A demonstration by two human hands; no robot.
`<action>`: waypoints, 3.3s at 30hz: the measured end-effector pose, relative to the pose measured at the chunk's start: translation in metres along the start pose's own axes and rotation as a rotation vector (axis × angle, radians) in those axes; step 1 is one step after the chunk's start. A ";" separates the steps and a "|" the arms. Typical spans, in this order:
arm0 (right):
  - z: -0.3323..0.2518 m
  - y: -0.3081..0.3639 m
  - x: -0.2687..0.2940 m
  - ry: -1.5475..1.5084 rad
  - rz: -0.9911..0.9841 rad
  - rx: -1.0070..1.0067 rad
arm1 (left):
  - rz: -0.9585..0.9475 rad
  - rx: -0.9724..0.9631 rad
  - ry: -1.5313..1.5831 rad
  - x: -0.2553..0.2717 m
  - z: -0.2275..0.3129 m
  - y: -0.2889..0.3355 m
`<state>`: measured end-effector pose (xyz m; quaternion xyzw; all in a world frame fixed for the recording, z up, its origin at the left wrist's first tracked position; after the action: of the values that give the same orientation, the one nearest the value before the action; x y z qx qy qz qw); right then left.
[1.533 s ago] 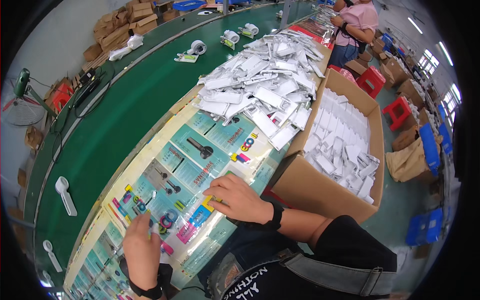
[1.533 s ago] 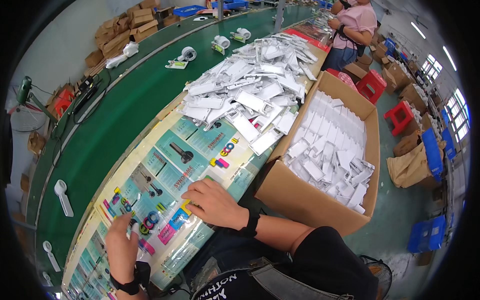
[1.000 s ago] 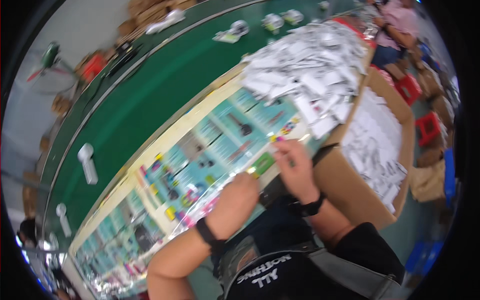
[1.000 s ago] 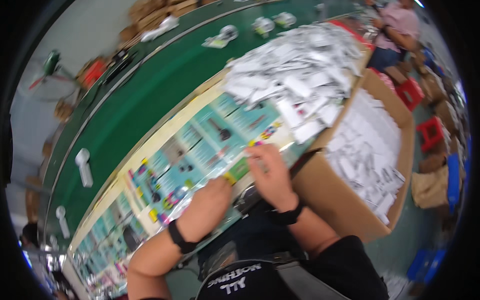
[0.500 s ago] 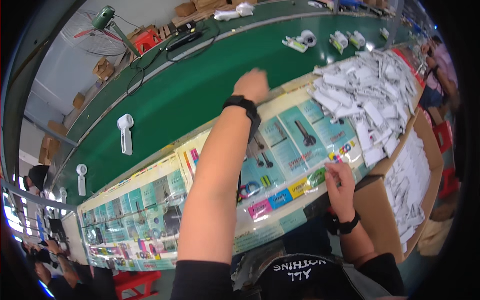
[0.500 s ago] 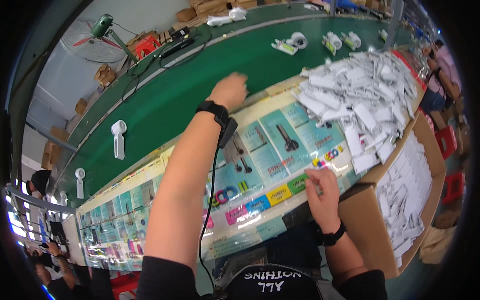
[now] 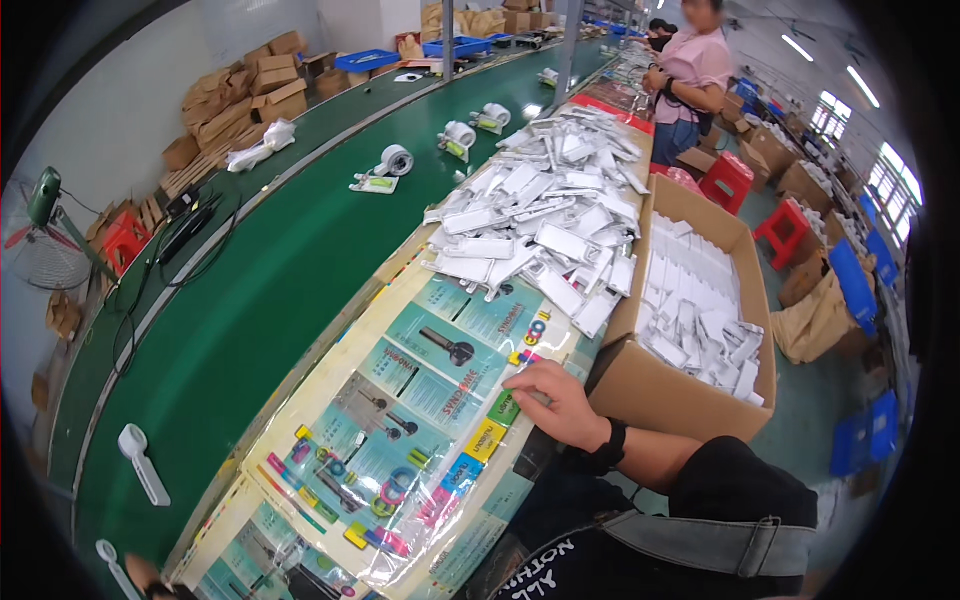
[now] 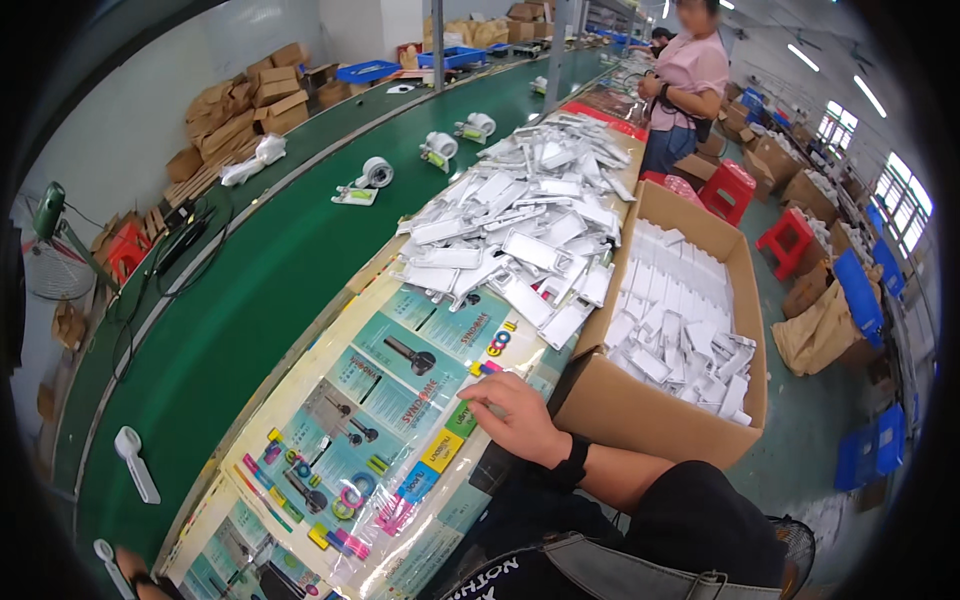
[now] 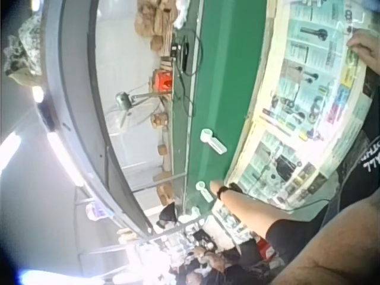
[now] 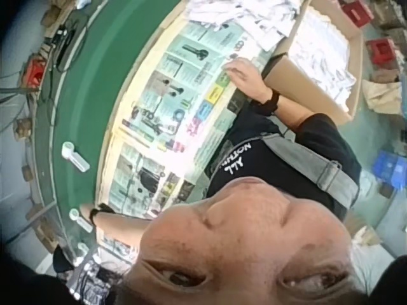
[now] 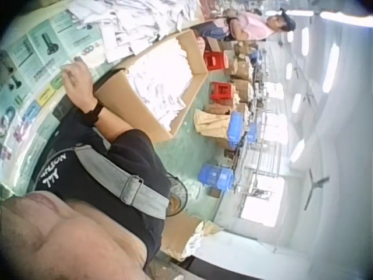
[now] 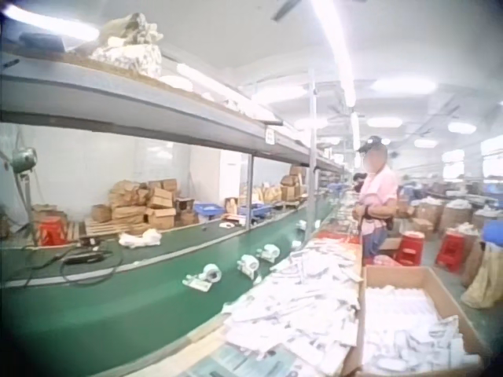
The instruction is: Assembling small white handheld electronic fans on a factory assembly line.
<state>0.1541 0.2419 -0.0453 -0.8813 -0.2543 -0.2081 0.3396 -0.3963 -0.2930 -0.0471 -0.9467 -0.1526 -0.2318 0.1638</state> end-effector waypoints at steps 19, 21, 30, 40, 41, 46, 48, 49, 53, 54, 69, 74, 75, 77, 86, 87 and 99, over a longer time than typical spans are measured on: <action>-0.001 -0.008 0.001 -0.073 -0.324 -0.067 | -0.848 -1.478 1.640 0.489 0.208 -0.135; -0.014 -0.015 -0.003 -0.001 -0.439 0.019 | -0.121 -1.144 1.864 0.517 0.198 -0.167; -0.093 -0.135 -0.057 0.130 -0.609 0.297 | 1.334 -0.304 1.874 0.542 0.134 -0.216; 0.066 -0.343 -0.161 0.710 -0.306 -0.317 | 1.094 -0.002 2.376 0.469 0.132 -0.255; 0.086 -0.356 -0.173 0.715 -0.295 -0.361 | 0.944 -0.082 2.314 0.451 0.138 -0.266; 0.147 -0.375 -0.178 0.579 -0.081 -0.644 | 0.537 -0.037 2.053 0.420 0.158 -0.305; 0.159 -0.384 -0.187 0.624 -0.014 -0.610 | 0.437 0.063 2.160 0.415 0.173 -0.312; 0.165 -0.387 -0.186 0.666 0.052 -0.569 | 0.432 0.054 2.167 0.417 0.176 -0.315; 0.165 -0.388 -0.221 0.415 -0.119 -0.524 | 0.373 0.037 1.970 0.411 0.190 -0.320; 0.135 -0.386 -0.237 0.341 -0.296 -0.469 | 0.235 0.028 2.078 0.395 0.201 -0.316; -0.112 -0.134 -0.169 -0.642 -0.852 -0.252 | 0.353 0.942 3.032 0.312 0.208 -0.269; -0.130 -0.083 -0.167 -0.068 -0.706 0.306 | 0.289 1.255 2.867 0.312 0.215 -0.230; -0.132 -0.082 -0.164 -0.063 -0.716 0.317 | 0.265 1.201 2.886 0.309 0.215 -0.222; -0.123 -0.090 -0.150 -0.219 -0.677 0.301 | 0.263 1.173 2.903 0.299 0.210 -0.206; -0.083 -0.091 -0.173 -1.094 -1.031 -0.387 | -0.121 0.581 3.395 0.328 0.195 -0.221; -0.080 -0.094 -0.171 -1.096 -1.029 -0.392 | -0.096 0.575 3.295 0.327 0.191 -0.221; -0.060 -0.079 -0.176 -1.697 -0.958 -0.726 | -0.162 0.635 2.933 0.323 0.210 -0.228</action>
<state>-0.0421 0.1962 -0.0597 -0.5940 -0.6550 0.3034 -0.3550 -0.1245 0.0608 -0.0114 0.2040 0.0492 -0.9142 0.3467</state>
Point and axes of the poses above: each hand's wrist, its own y-axis away from the middle knuckle, its own x-axis out of the back of the hand, z = x × y, the point moved 5 cm from there along -y, towards the middle knuckle
